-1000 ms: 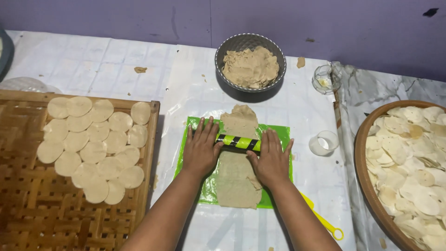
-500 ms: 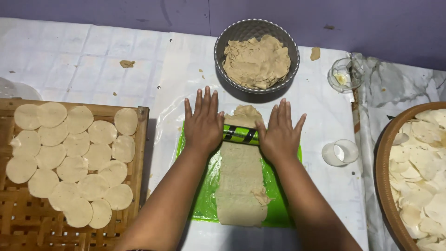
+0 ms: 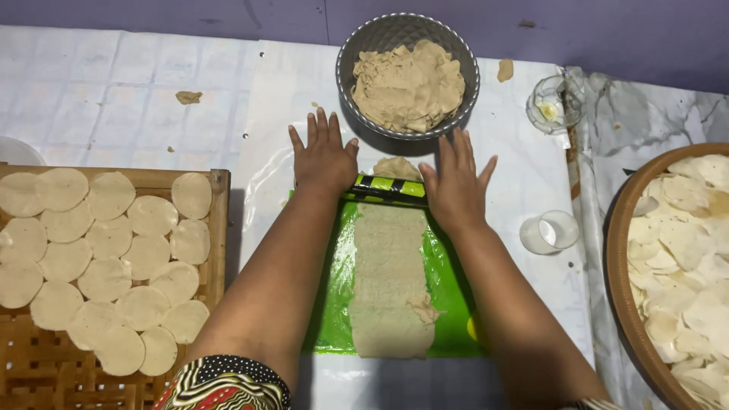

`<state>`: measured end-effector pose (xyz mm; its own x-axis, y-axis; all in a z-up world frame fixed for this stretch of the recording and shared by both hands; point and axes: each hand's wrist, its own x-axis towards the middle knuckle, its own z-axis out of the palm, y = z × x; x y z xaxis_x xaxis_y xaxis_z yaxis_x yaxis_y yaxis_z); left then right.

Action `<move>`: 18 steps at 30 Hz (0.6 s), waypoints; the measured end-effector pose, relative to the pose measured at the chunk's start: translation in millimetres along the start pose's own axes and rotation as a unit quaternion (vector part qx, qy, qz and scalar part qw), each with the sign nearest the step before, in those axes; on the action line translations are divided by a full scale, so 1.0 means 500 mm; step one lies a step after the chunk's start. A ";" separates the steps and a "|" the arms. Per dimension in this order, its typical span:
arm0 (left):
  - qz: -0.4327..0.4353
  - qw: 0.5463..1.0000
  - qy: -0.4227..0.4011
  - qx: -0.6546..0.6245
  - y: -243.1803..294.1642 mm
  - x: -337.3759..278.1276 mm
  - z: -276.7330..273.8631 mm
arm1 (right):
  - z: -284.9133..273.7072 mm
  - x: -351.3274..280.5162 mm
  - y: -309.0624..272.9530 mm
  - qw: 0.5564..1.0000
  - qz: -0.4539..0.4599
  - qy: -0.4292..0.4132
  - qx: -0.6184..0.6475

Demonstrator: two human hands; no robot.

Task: Preparing small dough circles by rolling out dough with a rolling pin and using a circular cutter.

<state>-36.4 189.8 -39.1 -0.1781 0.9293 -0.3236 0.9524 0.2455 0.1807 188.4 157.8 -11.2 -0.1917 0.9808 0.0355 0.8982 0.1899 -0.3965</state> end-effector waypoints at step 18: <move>0.129 0.956 0.262 -0.021 -0.054 -0.228 0.128 | -0.159 -0.476 0.152 0.923 0.347 -0.092 0.136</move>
<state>-26.2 59.8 -66.5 -0.0483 0.9685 0.2444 0.9725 -0.0101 0.2326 333.9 -57.8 22.8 0.3067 0.8334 -0.4598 0.7025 -0.5242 -0.4814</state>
